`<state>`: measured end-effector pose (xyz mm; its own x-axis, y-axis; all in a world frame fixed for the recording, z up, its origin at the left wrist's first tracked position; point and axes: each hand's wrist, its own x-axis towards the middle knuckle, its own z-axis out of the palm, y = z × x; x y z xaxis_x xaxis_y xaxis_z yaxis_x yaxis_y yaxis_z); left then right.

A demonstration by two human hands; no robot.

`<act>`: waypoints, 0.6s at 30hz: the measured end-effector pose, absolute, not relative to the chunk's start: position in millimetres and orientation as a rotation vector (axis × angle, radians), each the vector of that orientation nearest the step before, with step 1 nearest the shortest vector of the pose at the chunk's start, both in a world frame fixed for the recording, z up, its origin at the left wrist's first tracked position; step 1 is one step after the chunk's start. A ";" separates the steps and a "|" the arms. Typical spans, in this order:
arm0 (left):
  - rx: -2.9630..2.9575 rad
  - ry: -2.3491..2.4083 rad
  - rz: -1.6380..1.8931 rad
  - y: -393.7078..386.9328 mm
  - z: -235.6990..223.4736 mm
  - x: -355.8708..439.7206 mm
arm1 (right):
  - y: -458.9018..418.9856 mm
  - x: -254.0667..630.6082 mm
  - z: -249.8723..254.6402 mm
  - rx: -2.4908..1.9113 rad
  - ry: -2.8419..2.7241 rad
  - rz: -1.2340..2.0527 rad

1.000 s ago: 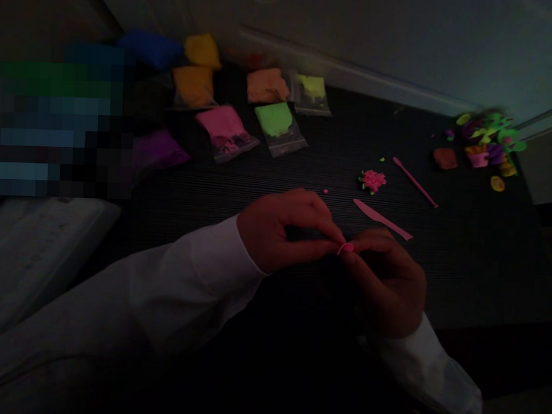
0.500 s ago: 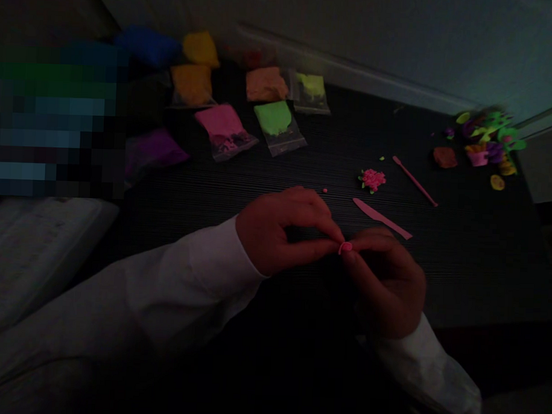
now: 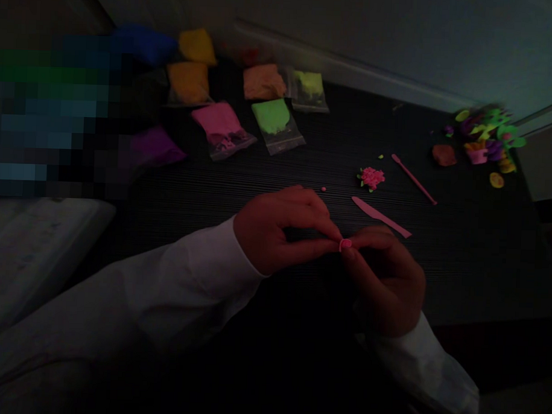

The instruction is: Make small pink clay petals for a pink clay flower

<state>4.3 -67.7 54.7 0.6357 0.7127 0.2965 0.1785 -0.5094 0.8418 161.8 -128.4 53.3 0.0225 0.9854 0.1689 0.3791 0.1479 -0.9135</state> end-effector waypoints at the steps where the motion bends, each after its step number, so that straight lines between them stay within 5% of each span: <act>1: 2.028 0.702 0.820 -67.9 54.6 4.4 | -128.5 161.9 53.4 -1.380 -1.514 0.836; 18: 2.031 0.711 0.817 -68.8 55.0 4.7 | -128.7 162.2 53.1 -1.374 -1.517 0.823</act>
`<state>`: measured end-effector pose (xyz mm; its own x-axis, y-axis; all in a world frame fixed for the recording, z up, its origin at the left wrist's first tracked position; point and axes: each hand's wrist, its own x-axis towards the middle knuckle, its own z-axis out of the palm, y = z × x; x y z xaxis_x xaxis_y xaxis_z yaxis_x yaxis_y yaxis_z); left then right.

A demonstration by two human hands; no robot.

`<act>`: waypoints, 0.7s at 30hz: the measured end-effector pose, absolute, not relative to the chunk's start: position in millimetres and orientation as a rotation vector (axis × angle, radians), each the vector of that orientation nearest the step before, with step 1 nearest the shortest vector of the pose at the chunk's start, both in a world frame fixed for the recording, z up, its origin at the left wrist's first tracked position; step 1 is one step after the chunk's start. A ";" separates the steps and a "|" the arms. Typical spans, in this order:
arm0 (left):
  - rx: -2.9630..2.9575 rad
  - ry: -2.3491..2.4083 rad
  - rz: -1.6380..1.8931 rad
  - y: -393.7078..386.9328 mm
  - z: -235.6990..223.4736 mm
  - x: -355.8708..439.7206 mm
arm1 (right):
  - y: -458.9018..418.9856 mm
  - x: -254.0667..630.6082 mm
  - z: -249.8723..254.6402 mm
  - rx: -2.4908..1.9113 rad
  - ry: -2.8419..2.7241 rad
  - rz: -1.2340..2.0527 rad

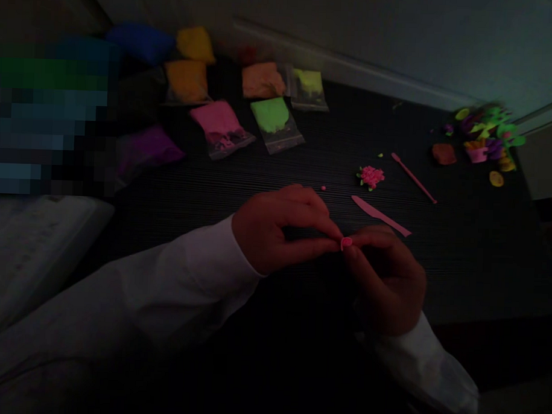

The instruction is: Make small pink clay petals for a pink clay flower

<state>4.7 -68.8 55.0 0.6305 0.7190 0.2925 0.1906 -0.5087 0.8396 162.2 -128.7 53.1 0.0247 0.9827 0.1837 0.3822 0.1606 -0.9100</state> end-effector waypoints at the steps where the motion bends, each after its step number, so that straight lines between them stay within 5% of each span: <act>1: 2.028 0.710 0.820 -68.8 55.0 4.7 | -128.8 162.3 53.1 -1.369 -1.518 0.818; 21: 2.044 0.730 0.850 -69.5 54.6 5.8 | -129.5 162.8 53.6 -1.341 -1.553 0.799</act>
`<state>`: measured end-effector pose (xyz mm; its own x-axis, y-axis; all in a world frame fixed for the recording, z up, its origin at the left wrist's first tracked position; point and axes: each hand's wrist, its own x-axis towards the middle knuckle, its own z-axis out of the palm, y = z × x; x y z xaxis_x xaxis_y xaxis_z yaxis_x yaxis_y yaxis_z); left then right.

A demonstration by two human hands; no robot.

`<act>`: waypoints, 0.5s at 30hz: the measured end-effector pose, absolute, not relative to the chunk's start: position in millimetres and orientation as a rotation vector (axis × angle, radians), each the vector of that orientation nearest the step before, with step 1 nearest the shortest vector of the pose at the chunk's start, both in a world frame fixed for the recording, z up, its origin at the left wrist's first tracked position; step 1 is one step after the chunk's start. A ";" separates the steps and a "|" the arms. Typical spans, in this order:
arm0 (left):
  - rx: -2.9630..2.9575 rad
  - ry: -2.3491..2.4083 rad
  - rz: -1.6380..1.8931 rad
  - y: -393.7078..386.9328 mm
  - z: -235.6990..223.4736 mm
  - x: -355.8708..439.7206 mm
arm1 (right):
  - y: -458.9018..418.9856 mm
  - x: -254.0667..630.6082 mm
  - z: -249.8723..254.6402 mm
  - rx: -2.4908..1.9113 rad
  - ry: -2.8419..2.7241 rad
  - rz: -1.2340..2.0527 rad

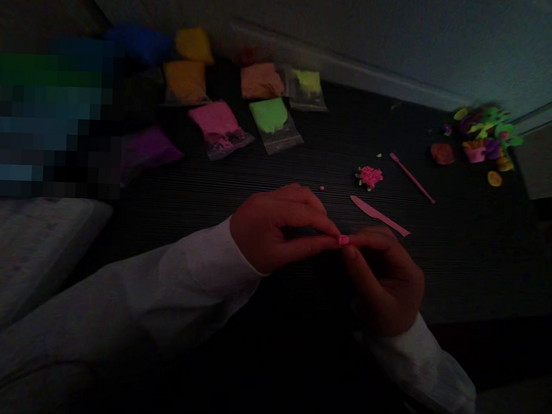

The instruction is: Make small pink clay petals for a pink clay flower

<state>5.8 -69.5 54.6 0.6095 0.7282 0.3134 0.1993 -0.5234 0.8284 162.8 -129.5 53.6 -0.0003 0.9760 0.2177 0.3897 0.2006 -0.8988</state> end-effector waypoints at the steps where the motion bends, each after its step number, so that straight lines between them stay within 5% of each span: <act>1: 2.046 0.737 0.846 -69.7 54.8 5.9 | -129.3 162.4 53.2 -1.336 -1.555 0.796; 15: 1.972 0.838 0.983 -73.1 53.1 5.3 | -132.9 159.4 52.6 -1.285 -1.613 0.721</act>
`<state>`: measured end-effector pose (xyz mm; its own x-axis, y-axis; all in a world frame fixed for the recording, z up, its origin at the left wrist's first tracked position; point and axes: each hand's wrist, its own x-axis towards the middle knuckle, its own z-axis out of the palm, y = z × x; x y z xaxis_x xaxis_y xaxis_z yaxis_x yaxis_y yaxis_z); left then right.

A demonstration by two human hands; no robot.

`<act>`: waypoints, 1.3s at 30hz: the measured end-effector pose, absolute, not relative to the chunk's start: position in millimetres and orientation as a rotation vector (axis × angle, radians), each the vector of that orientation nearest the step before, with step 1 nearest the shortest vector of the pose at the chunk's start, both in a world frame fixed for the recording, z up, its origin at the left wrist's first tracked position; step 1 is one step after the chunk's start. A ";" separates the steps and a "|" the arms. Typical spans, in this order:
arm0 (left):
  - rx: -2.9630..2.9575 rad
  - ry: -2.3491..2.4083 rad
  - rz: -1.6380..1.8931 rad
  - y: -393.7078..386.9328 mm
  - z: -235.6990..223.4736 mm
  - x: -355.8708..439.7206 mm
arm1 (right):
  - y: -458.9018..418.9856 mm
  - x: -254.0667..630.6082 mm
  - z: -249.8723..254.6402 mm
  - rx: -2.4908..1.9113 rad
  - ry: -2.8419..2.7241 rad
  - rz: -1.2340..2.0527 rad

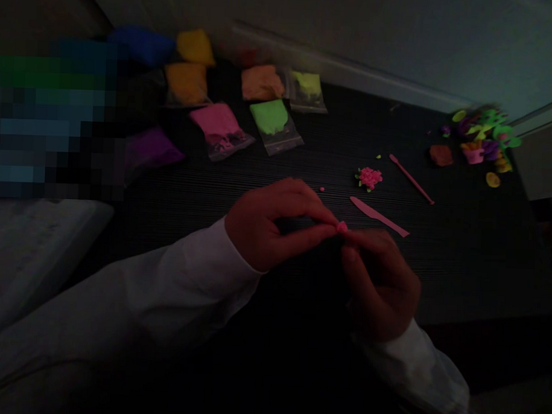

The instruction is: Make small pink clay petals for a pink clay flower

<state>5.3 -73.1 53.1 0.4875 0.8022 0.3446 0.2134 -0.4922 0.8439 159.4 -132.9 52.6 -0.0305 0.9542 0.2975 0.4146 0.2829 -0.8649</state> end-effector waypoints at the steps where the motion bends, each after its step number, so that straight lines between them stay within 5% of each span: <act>1: 1.975 0.844 0.984 -73.2 53.1 5.4 | -133.1 159.8 52.7 -1.284 -1.634 0.713; 39: 1.941 0.693 0.792 -70.2 53.3 7.6 | -131.0 159.1 51.7 -1.348 -1.527 0.761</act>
